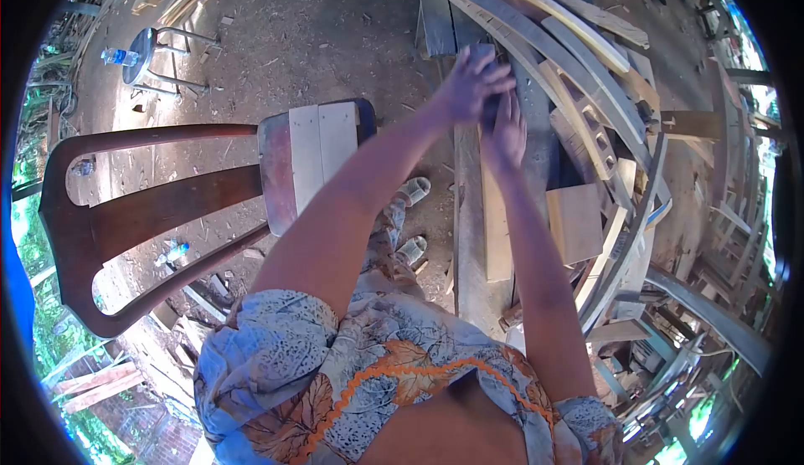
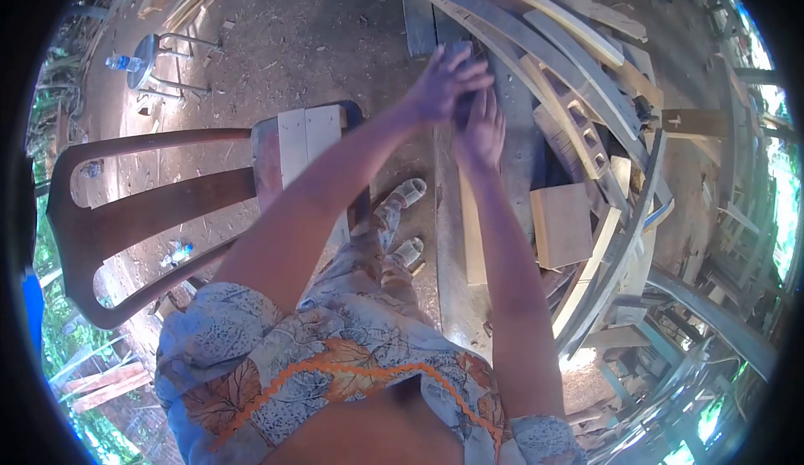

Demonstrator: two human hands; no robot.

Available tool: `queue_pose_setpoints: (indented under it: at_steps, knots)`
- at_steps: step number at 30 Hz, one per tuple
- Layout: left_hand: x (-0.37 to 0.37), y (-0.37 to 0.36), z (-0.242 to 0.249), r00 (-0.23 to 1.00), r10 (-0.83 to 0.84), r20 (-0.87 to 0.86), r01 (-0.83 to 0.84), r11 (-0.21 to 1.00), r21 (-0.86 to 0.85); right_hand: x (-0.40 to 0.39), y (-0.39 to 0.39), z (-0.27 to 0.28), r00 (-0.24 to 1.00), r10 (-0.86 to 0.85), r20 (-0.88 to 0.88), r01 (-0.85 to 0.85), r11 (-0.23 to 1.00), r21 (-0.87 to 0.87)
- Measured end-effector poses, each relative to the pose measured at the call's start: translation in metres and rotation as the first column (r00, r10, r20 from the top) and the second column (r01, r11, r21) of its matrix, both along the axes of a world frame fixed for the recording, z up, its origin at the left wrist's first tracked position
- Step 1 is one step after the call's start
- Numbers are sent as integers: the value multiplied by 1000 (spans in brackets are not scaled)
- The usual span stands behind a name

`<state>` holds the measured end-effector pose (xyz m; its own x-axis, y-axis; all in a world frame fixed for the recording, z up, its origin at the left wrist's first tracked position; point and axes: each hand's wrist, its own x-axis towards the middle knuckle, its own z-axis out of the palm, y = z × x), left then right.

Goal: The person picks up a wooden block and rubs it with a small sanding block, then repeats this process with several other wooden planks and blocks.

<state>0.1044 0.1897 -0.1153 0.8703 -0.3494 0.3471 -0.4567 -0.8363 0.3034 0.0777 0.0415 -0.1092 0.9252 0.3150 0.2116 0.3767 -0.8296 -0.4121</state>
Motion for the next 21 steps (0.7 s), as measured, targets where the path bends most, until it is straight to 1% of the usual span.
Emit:
queue_pose_setpoints:
  at_steps: [2,3,5,6,7,9,11,12,13,14,15,17,19,20,21]
  knots:
    - [27,12,-6,1000,23,-15,-22,998,63,24,14,-2,1000,-23,-18,23,1000,-12]
    - [31,13,-11,999,6,-40,-3,998,62,28,17,-1,999,-36,-33,35,999,-29]
    - [30,12,-18,1000,12,5,-11,995,-101,24,17,5,996,-51,-69,48,998,-35]
    - [28,11,-18,1000,29,0,-29,994,-105,22,14,4,996,-41,-74,38,999,-39]
    - [23,7,-17,1000,23,-6,-24,995,-100,17,11,2,996,-46,-81,43,998,-35]
    - [4,0,-14,998,68,14,-68,998,-3,4,4,1,997,-38,-65,32,996,-79]
    - [-25,-15,-10,997,68,39,-67,998,-9,-27,-12,6,999,-13,-52,9,997,-76]
    - [-48,-26,2,998,57,-27,-56,998,35,-49,-23,11,999,7,-38,-11,996,-84]
    - [-72,-39,12,994,50,-92,-43,996,76,-72,-33,18,999,15,-44,-17,998,-54]
    - [-94,-51,17,989,11,-150,-8,1000,20,-96,-45,26,998,23,-51,-24,999,-25]
    - [-118,-65,17,978,-31,-204,23,999,-39,-120,-59,29,999,22,-43,-23,999,-34]
    - [-167,-98,11,984,-37,-176,22,996,-90,-170,-91,30,999,26,-39,-28,998,-64]
    - [-212,-126,15,975,-77,-209,35,980,-197,-220,-121,28,1000,14,-23,-16,996,-83]
    - [-231,-140,12,975,-76,-211,34,980,-197,-242,-132,25,1000,-1,-3,1,997,-83]
    - [-249,-153,6,981,-80,-177,32,966,-258,-256,-138,28,1000,0,-4,0,997,-83]
